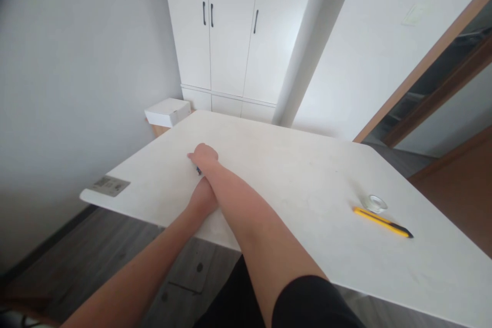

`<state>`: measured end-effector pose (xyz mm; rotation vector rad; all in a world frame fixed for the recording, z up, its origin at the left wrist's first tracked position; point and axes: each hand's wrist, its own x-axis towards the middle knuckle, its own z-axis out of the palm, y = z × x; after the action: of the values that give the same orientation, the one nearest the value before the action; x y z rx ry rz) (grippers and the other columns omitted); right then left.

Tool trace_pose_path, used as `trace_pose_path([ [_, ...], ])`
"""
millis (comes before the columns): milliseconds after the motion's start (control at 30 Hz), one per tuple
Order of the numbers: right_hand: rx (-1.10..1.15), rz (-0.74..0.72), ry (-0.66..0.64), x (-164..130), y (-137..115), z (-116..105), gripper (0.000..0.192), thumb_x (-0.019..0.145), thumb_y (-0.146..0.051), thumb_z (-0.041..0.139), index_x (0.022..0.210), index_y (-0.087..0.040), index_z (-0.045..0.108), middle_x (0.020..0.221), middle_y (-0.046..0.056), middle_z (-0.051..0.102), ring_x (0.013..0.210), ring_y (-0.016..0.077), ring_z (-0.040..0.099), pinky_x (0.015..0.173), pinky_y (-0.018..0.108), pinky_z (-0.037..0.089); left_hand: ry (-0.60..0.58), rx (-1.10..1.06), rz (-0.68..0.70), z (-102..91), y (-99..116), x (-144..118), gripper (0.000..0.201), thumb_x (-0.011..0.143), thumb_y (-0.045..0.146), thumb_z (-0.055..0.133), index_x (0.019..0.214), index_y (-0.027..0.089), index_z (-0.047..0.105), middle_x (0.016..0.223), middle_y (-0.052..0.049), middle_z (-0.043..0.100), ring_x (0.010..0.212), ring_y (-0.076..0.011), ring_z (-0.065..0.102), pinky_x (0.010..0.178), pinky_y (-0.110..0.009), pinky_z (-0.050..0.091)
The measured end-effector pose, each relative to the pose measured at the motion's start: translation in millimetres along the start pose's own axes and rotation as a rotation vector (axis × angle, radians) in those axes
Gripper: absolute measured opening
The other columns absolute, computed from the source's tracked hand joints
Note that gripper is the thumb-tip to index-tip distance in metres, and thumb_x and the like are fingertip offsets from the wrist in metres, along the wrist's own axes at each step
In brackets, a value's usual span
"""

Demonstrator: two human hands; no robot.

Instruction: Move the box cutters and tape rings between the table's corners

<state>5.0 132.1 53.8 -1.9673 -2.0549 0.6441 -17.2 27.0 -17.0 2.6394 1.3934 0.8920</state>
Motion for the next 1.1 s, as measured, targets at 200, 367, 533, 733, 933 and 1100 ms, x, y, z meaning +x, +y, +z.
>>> trace_pose_path([
  [200, 0.173, -0.033, -0.017, 19, -9, 2, 0.026, 0.085, -0.014, 0.065, 0.110, -0.010, 0.062, 0.111, 0.020, 0.072, 0.108, 0.0298, 0.069, 0.088, 0.039, 0.056, -0.012, -0.049, 0.014, -4.8, 1, 2, 0.024, 0.090, 0.018, 0.049, 0.104, 0.013, 0.069, 0.105, -0.015, 0.073, 0.103, -0.0296, 0.067, 0.094, -0.045, 0.053],
  [367, 0.832, -0.144, -0.115, -15, 41, -39, 0.024, 0.089, -0.015, 0.065, 0.108, -0.019, 0.053, 0.073, 0.000, 0.068, 0.070, 0.0163, 0.072, 0.069, 0.032, 0.062, -0.077, 0.014, 0.008, -10.6, 5, 4, 0.027, 0.093, 0.021, 0.048, 0.103, 0.018, 0.073, 0.122, -0.014, 0.069, 0.115, -0.0275, 0.063, 0.103, -0.045, 0.048],
  [533, 1.178, -0.104, -0.032, -105, 147, -86, 0.032, 0.077, -0.015, 0.081, 0.099, -0.019, 0.058, 0.078, 0.000, 0.068, 0.078, 0.0158, 0.074, 0.078, 0.030, 0.063, -0.126, 0.058, 0.006, -11.4, 4, 3, 0.035, 0.096, 0.025, 0.043, 0.113, 0.022, 0.073, 0.131, -0.012, 0.066, 0.123, -0.0262, 0.060, 0.108, -0.042, 0.045],
  [733, 1.146, 0.354, 0.421, -263, 306, -124, 0.017, 0.079, -0.013, 0.076, 0.091, -0.018, 0.066, 0.080, 0.001, 0.067, 0.073, 0.0112, 0.071, 0.073, 0.021, 0.061, -0.106, 0.100, 0.037, -5.1, -2, 3, 0.044, 0.096, 0.033, 0.037, 0.114, 0.018, 0.074, 0.127, -0.013, 0.068, 0.121, -0.0277, 0.062, 0.108, -0.042, 0.046],
  [933, 1.027, 0.775, 0.697, -375, 410, -157, 0.016, 0.079, -0.004, 0.072, 0.083, -0.016, 0.062, 0.069, 0.003, 0.066, 0.060, 0.0109, 0.065, 0.057, 0.018, 0.056, -0.122, 0.121, 0.054, -1.7, -5, 5, 0.056, 0.096, 0.040, 0.028, 0.113, 0.013, 0.073, 0.126, -0.016, 0.068, 0.122, -0.0297, 0.062, 0.108, -0.044, 0.046],
  [1100, 0.875, 0.839, 0.739, -375, 439, -157, 0.014, 0.079, -0.007, 0.070, 0.078, -0.017, 0.060, 0.062, 0.000, 0.062, 0.055, 0.0107, 0.060, 0.055, 0.019, 0.052, -0.144, 0.084, 0.056, 0.5, -11, 4, 0.056, 0.095, 0.045, 0.029, 0.112, 0.015, 0.073, 0.129, -0.015, 0.067, 0.123, -0.0314, 0.060, 0.109, -0.047, 0.046],
])
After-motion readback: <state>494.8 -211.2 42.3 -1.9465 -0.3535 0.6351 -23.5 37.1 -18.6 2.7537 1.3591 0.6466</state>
